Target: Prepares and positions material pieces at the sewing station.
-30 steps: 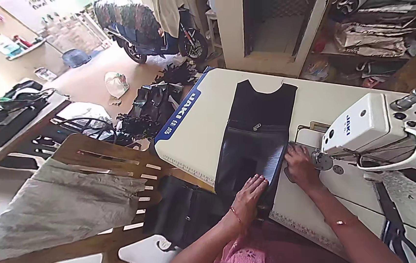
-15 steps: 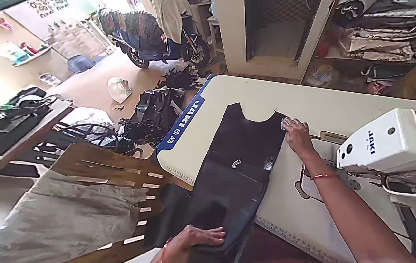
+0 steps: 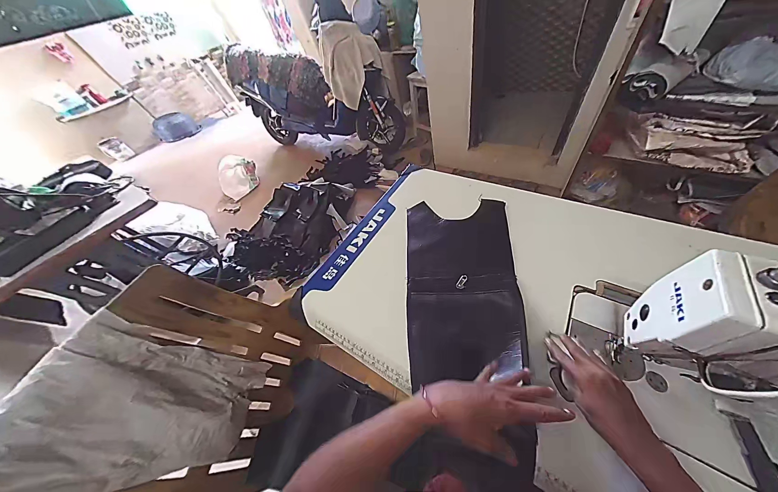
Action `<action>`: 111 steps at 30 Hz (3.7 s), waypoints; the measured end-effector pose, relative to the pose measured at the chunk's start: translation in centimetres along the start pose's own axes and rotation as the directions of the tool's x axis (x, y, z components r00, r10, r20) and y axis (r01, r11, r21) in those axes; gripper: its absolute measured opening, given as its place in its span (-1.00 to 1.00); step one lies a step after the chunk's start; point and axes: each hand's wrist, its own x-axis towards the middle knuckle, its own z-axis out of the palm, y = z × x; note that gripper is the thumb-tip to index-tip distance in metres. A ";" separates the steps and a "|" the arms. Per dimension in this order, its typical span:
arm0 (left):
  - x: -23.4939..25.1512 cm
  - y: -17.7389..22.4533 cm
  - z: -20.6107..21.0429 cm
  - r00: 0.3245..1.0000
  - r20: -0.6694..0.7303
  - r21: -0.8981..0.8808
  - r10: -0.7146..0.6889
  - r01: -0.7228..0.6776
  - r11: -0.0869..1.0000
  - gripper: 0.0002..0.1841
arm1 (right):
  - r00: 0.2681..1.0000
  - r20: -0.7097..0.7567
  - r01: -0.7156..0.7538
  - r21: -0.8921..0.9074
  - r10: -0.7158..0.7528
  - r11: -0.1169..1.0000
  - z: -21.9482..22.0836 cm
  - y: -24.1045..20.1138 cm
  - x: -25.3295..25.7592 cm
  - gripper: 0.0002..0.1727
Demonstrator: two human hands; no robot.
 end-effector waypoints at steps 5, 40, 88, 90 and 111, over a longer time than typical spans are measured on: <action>4.5 -6.7 -3.0 0.996 -0.084 0.363 -0.029 0.058 0.930 -0.14 | 0.993 -0.113 -0.006 0.225 0.032 0.974 -4.0 -2.2 -4.5 -0.48; 8.3 -12.0 -9.4 0.343 -0.746 -0.565 -0.571 0.128 0.815 -0.65 | 0.996 -0.017 0.091 -0.005 -0.091 0.996 4.3 2.1 11.6 -0.52; 10.0 -7.6 -9.9 0.668 -0.263 0.150 -0.696 0.741 0.654 0.24 | 0.945 -0.064 0.328 0.139 -0.322 0.934 3.8 -5.2 2.0 -0.54; 9.9 -7.3 -10.3 0.665 -0.241 0.165 -0.707 0.746 0.645 0.21 | 0.957 -0.031 0.289 0.026 -0.289 0.957 4.9 -4.4 3.1 -0.53; 13.3 -8.4 -11.6 0.562 -0.305 0.030 -0.769 0.812 0.582 0.25 | 0.986 0.097 0.130 0.099 -0.139 0.987 6.0 -10.4 -0.2 -0.61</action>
